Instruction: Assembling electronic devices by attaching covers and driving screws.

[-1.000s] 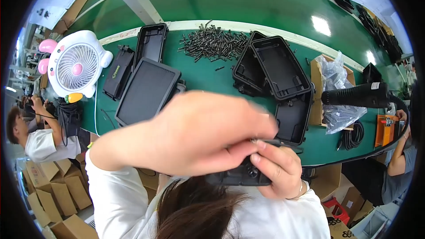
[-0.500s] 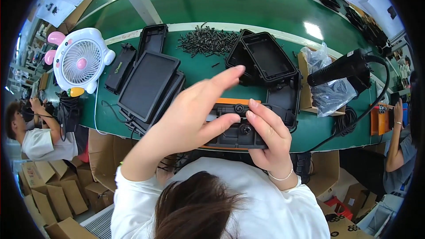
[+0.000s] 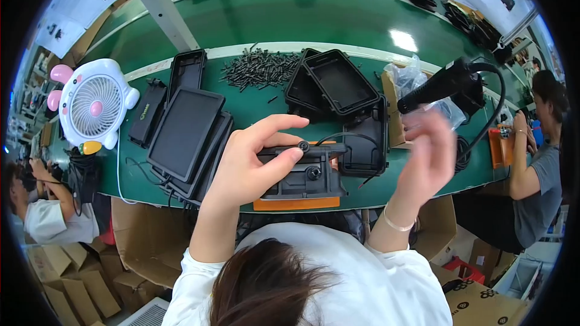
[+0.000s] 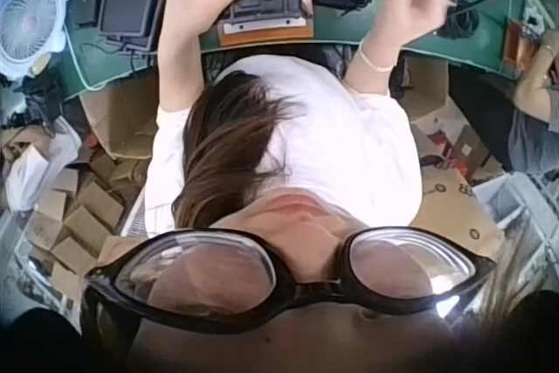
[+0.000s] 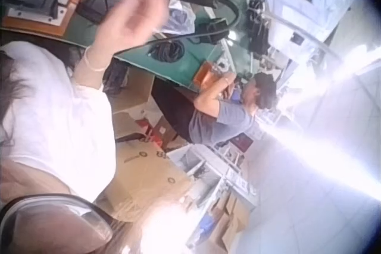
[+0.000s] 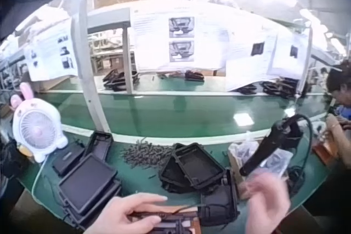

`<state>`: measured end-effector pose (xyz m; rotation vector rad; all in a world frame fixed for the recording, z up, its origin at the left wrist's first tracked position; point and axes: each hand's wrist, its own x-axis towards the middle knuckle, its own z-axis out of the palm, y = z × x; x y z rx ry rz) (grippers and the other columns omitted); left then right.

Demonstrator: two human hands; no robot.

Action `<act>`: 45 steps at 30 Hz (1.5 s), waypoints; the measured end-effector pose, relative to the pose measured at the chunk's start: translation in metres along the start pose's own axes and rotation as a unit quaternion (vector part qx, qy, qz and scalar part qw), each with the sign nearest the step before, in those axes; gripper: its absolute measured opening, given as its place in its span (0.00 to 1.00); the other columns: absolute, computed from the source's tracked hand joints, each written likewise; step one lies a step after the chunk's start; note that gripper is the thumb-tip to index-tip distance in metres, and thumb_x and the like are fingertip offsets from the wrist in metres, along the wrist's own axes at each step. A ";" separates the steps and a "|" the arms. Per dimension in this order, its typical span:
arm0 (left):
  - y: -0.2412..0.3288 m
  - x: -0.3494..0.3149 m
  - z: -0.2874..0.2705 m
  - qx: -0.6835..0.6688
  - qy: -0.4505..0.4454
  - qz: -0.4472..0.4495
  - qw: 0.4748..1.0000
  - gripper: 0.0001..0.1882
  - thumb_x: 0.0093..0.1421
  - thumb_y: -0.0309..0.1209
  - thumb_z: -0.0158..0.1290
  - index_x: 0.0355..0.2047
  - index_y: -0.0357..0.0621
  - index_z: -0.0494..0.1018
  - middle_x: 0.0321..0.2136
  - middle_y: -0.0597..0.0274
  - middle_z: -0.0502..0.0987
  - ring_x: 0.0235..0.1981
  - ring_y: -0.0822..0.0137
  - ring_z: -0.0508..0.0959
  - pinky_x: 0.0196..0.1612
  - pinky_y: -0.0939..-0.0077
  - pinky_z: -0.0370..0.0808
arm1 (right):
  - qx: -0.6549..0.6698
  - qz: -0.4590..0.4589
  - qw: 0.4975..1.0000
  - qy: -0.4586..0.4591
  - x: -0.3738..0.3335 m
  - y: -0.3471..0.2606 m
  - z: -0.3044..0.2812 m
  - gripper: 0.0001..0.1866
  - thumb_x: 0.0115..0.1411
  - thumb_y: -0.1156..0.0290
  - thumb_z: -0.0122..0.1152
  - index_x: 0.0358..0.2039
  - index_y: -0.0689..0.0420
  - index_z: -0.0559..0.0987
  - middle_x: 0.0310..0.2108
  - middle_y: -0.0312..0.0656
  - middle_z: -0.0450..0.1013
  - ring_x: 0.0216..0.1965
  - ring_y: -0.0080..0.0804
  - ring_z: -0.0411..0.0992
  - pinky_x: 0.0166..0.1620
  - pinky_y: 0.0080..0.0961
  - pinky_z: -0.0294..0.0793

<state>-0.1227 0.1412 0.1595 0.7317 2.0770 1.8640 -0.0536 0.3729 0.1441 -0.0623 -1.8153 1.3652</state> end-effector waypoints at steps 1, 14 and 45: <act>0.003 -0.001 0.002 0.002 0.004 -0.005 1.000 0.18 0.50 0.23 0.52 0.44 0.41 0.70 0.27 0.55 0.80 0.26 0.77 0.75 0.31 0.84 0.70 | -0.140 -0.091 0.976 0.139 0.013 0.020 -0.004 0.25 0.48 0.79 0.61 0.48 0.65 0.68 0.40 0.47 0.70 0.38 0.34 0.70 0.43 0.31 0.70; -0.013 0.000 0.002 -0.025 -0.004 0.045 0.999 0.18 0.50 0.26 0.54 0.43 0.40 0.68 0.25 0.59 0.79 0.21 0.75 0.76 0.22 0.85 0.67 | 0.510 -0.071 0.812 -0.276 0.085 -0.078 0.030 0.29 0.51 0.61 0.62 0.47 0.63 0.61 0.23 0.33 0.61 0.21 0.19 0.61 0.30 0.20 0.59; -0.021 0.002 0.006 -0.025 0.026 0.088 0.995 0.22 0.51 0.27 0.55 0.47 0.38 0.64 0.25 0.61 0.79 0.19 0.71 0.77 0.22 0.82 0.69 | 0.423 -0.013 0.804 -0.418 0.086 -0.070 0.088 0.23 0.55 0.62 0.54 0.43 0.62 0.57 0.21 0.35 0.62 0.17 0.21 0.63 0.27 0.19 0.63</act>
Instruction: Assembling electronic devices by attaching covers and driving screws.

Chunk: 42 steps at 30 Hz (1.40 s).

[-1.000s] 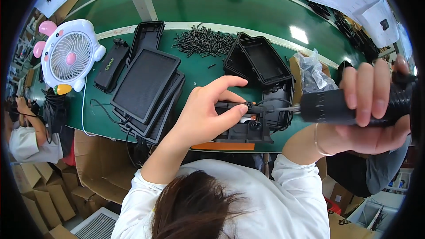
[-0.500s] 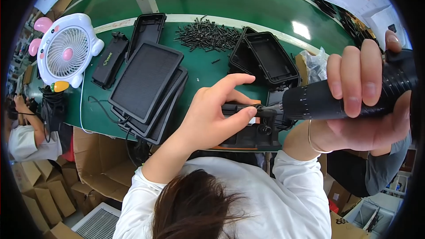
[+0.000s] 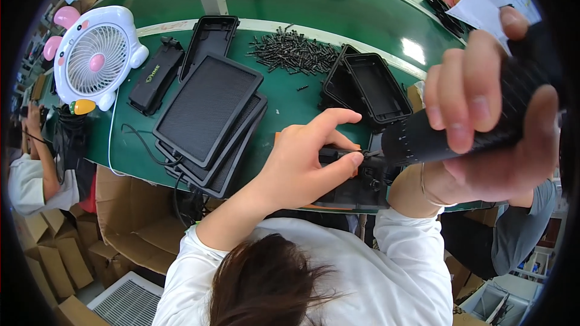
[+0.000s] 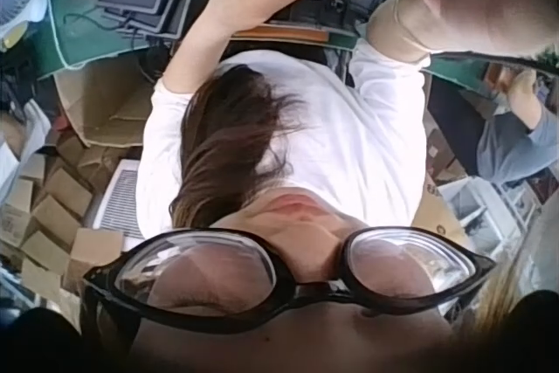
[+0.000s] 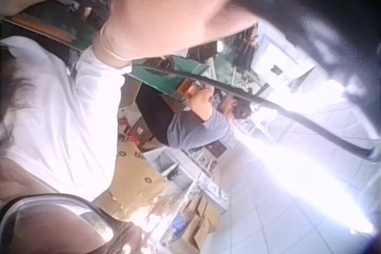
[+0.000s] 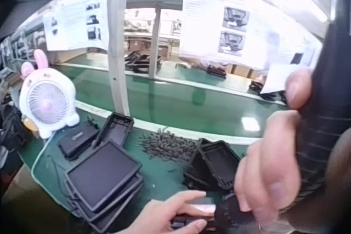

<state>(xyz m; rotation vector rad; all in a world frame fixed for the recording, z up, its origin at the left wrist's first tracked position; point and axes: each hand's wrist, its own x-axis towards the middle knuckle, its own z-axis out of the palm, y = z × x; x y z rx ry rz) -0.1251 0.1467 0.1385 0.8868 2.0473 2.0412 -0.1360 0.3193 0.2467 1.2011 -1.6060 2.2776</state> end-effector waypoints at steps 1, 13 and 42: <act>0.000 0.001 0.000 0.006 -0.006 -0.007 1.000 0.22 0.51 0.28 0.55 0.46 0.38 0.64 0.25 0.62 0.79 0.17 0.71 0.75 0.21 0.82 0.68 | 0.001 -0.001 1.000 -0.003 0.002 0.002 0.001 0.23 0.55 0.62 0.54 0.43 0.62 0.57 0.21 0.35 0.62 0.17 0.21 0.63 0.26 0.19 0.64; 0.000 0.000 0.005 -0.015 0.007 0.026 1.000 0.15 0.53 0.27 0.52 0.40 0.37 0.64 0.22 0.61 0.77 0.16 0.69 0.74 0.20 0.79 0.67 | -0.034 -0.004 0.999 0.039 0.016 0.009 0.020 0.20 0.57 0.62 0.51 0.41 0.62 0.57 0.19 0.35 0.62 0.14 0.21 0.61 0.23 0.18 0.63; -0.012 -0.046 -0.018 0.036 0.194 0.135 0.971 0.10 0.56 0.24 0.42 0.37 0.32 0.65 0.35 0.54 0.69 0.36 0.66 0.71 0.42 0.74 0.68 | -0.207 -0.250 0.833 0.448 -0.077 -0.052 0.021 0.21 0.55 0.62 0.54 0.43 0.63 0.65 0.27 0.41 0.67 0.25 0.25 0.64 0.30 0.20 0.66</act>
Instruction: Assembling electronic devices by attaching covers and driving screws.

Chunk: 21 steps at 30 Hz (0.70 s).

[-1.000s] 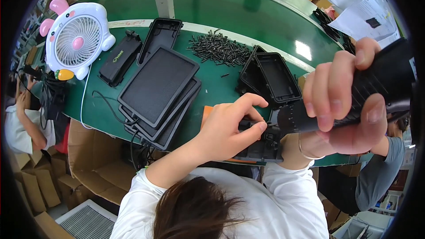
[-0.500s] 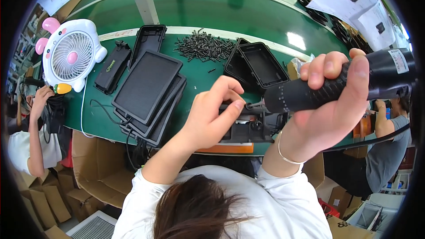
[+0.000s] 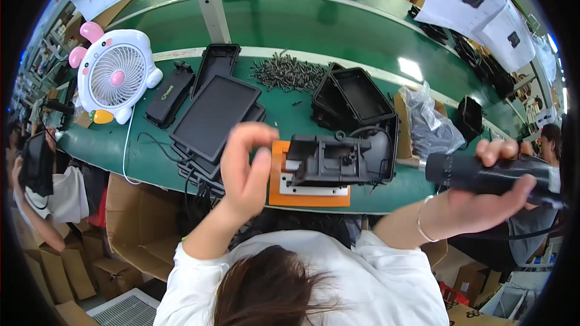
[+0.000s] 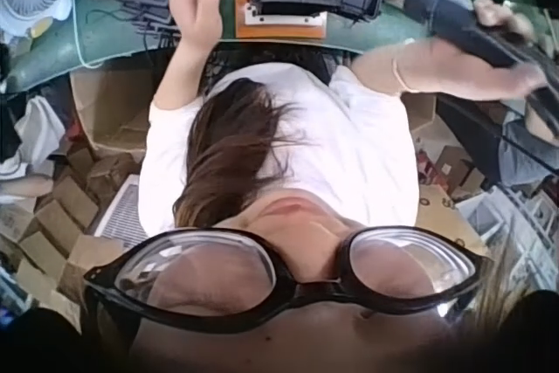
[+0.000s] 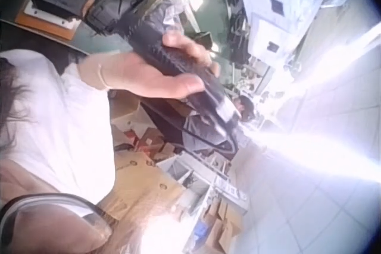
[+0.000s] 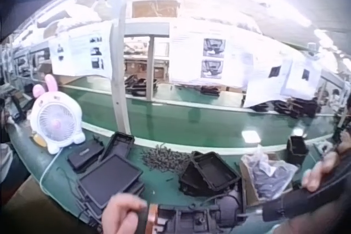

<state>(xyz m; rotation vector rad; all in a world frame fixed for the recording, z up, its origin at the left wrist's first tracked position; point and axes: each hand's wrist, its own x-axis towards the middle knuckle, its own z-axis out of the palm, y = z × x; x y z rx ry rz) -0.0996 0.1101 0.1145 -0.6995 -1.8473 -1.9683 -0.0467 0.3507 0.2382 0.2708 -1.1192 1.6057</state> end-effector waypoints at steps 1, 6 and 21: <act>0.011 -0.015 -0.010 0.011 -0.035 0.044 0.998 0.11 0.53 0.25 0.44 0.37 0.32 0.65 0.34 0.53 0.70 0.35 0.63 0.71 0.42 0.73 0.68 | -0.039 0.013 0.999 -0.025 -0.002 -0.002 -0.012 0.20 0.55 0.65 0.55 0.43 0.64 0.65 0.27 0.41 0.68 0.24 0.25 0.65 0.31 0.18 0.66; -0.005 -0.036 0.005 0.056 -0.132 -0.017 0.990 0.20 0.48 0.28 0.53 0.42 0.34 0.66 0.36 0.49 0.72 0.36 0.57 0.73 0.41 0.72 0.69 | -0.373 0.108 0.920 -0.049 -0.020 0.034 -0.069 0.21 0.58 0.75 0.52 0.51 0.69 0.63 0.35 0.44 0.72 0.29 0.24 0.69 0.38 0.19 0.68; -0.042 -0.049 0.026 0.056 -0.169 -0.108 0.978 0.22 0.43 0.20 0.50 0.42 0.39 0.66 0.23 0.55 0.69 0.25 0.60 0.71 0.29 0.71 0.67 | -0.348 0.014 0.766 -0.541 -0.052 0.030 0.007 0.16 0.39 0.76 0.67 0.32 0.59 0.75 0.28 0.43 0.68 0.30 0.38 0.64 0.30 0.30 0.67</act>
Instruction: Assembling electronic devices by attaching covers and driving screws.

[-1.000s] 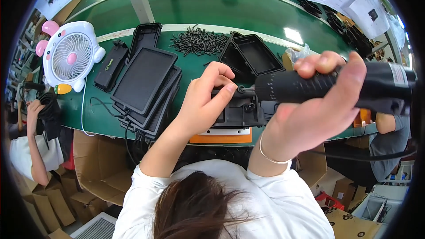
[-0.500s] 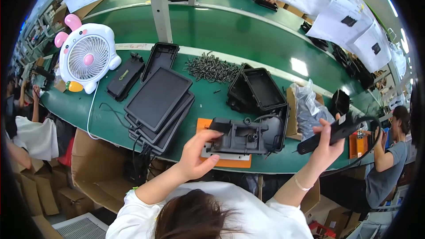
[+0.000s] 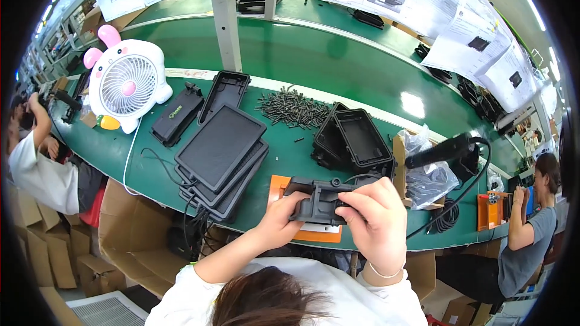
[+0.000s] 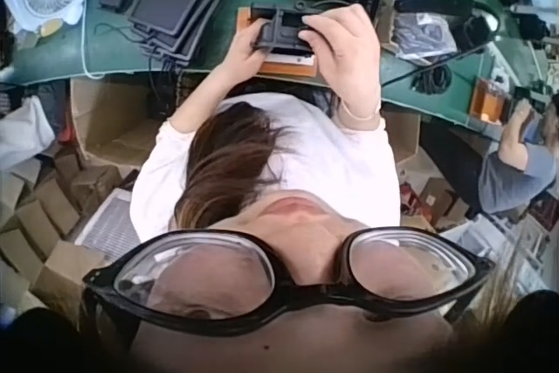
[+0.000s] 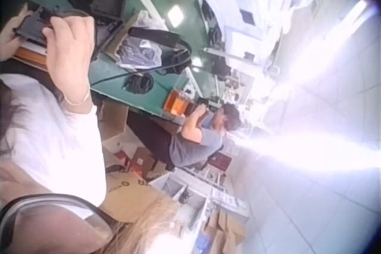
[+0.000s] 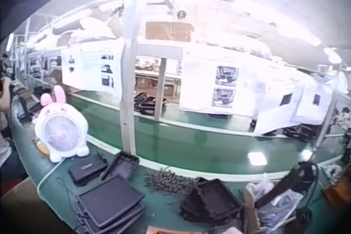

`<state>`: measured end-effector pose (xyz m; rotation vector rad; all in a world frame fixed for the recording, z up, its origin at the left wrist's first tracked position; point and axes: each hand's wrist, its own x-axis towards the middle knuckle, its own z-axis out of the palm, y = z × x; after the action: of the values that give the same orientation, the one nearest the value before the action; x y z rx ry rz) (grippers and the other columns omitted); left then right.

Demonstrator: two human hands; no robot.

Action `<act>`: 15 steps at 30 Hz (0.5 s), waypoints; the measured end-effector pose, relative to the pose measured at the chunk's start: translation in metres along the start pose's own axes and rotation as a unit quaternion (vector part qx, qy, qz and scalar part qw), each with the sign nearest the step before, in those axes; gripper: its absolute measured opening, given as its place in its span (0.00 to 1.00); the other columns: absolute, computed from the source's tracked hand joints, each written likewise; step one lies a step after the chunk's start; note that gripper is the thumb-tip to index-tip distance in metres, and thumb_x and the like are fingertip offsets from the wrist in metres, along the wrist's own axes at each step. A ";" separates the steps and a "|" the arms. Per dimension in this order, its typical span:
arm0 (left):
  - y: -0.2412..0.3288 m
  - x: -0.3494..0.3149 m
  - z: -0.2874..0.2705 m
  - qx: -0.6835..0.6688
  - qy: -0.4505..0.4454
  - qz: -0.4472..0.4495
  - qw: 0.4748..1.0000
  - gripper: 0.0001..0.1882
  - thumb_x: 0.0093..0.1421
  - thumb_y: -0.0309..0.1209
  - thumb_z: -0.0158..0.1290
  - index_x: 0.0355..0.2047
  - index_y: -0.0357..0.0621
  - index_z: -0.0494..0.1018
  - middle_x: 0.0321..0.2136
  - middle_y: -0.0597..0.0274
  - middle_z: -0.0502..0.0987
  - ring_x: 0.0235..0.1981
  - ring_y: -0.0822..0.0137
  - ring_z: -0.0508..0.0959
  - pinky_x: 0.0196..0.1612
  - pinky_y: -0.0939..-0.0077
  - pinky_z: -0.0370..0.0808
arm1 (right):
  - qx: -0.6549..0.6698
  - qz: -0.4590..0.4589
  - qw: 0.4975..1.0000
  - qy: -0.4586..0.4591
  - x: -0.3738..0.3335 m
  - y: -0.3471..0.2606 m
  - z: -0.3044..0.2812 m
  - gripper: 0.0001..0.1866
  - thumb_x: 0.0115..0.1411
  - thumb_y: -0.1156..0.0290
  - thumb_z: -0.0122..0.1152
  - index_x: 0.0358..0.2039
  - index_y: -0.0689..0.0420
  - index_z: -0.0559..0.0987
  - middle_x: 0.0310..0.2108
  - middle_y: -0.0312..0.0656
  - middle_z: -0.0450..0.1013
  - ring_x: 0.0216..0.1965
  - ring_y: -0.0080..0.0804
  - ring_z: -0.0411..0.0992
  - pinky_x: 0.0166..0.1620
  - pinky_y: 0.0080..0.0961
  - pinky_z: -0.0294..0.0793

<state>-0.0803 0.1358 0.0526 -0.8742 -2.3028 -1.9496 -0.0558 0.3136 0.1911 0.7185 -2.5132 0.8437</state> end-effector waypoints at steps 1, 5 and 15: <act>0.002 0.001 0.001 0.004 0.014 0.009 1.000 0.21 0.43 0.18 0.48 0.42 0.39 0.66 0.23 0.55 0.68 0.24 0.60 0.70 0.29 0.71 0.66 | -0.033 0.009 0.999 0.016 0.002 -0.002 0.001 0.16 0.38 0.76 0.68 0.31 0.59 0.75 0.28 0.42 0.67 0.30 0.37 0.64 0.30 0.28 0.66; 0.013 0.004 0.007 -0.014 0.038 0.006 0.999 0.21 0.44 0.15 0.46 0.42 0.39 0.65 0.26 0.55 0.69 0.27 0.59 0.70 0.31 0.72 0.67 | -0.037 0.048 0.995 0.078 0.003 -0.011 0.001 0.14 0.37 0.75 0.70 0.27 0.59 0.76 0.29 0.41 0.64 0.27 0.34 0.62 0.26 0.25 0.63; 0.030 0.005 0.019 -0.095 0.214 0.043 0.971 0.14 0.49 0.15 0.43 0.38 0.35 0.68 0.25 0.54 0.74 0.28 0.64 0.76 0.33 0.78 0.70 | 0.116 0.175 0.949 0.236 -0.014 0.003 0.004 0.03 0.49 0.79 0.57 0.27 0.61 0.73 0.19 0.34 0.63 0.21 0.21 0.60 0.26 0.20 0.60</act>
<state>-0.0656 0.1567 0.0771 -0.4834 -1.8336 -2.0946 -0.0474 0.3182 0.1794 0.0990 -2.1477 1.2761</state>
